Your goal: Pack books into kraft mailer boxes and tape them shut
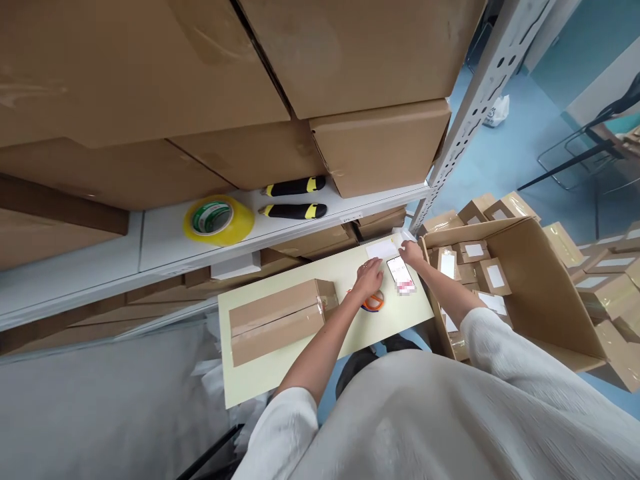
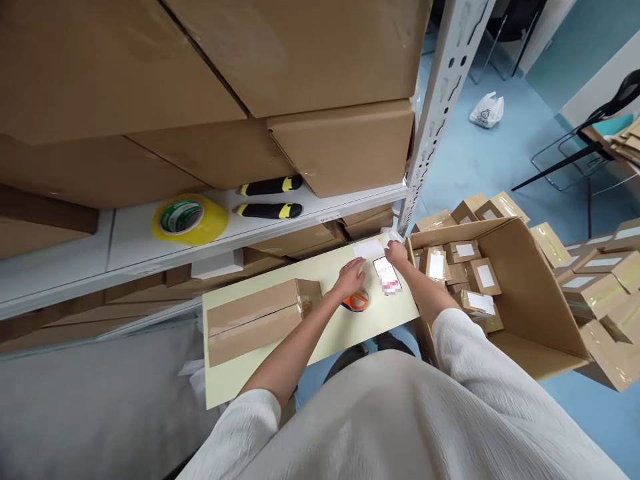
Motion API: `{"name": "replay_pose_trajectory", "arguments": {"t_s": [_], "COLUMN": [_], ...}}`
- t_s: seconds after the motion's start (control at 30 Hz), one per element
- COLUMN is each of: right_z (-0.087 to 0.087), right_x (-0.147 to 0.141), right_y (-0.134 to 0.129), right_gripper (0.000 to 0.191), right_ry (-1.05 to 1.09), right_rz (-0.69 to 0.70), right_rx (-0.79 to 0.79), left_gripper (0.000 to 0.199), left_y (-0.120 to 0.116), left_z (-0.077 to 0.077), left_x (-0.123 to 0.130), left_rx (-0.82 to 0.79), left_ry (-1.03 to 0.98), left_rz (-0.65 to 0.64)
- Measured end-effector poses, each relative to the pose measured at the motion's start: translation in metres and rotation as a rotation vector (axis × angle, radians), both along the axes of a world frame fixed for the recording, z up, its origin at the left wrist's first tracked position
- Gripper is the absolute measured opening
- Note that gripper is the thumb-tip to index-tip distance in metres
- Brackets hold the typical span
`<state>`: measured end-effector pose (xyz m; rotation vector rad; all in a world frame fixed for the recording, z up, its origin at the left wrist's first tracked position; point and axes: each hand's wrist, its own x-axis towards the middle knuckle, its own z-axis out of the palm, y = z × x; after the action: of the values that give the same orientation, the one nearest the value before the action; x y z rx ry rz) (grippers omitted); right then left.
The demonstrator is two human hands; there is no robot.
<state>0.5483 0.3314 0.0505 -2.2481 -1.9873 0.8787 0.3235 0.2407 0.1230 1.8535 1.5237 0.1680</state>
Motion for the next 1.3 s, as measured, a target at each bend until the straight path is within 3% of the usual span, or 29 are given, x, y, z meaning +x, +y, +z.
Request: {"name": "replay_pose_trajectory", "arguments": {"t_s": [0.27,0.73,1.03,1.3], "right_z": [-0.014,0.012,0.049,0.065], "right_x": [-0.009,-0.013,-0.025,-0.027], "right_y": [0.003,0.006,0.007,-0.003], "right_gripper": [0.033,0.027,0.011,0.026], "right_ry": [-0.068,-0.008,0.294,0.621], "right_rz": [0.025,-0.009,-0.088,-0.139], "right_rx": [0.020,0.027,0.131,0.051], "left_gripper": [0.053,0.049,0.028,0.030], "left_y": [0.006,0.009,0.043,0.057], "left_z": [-0.015,-0.016,-0.004,-0.004], "left_x": [0.006,0.004,0.025,0.039], "left_rx": [-0.056,-0.055,-0.068,-0.035], "left_ry": [-0.022,-0.087,-0.400,-0.468], "left_rz": [0.050,0.080,0.462,0.591]}}
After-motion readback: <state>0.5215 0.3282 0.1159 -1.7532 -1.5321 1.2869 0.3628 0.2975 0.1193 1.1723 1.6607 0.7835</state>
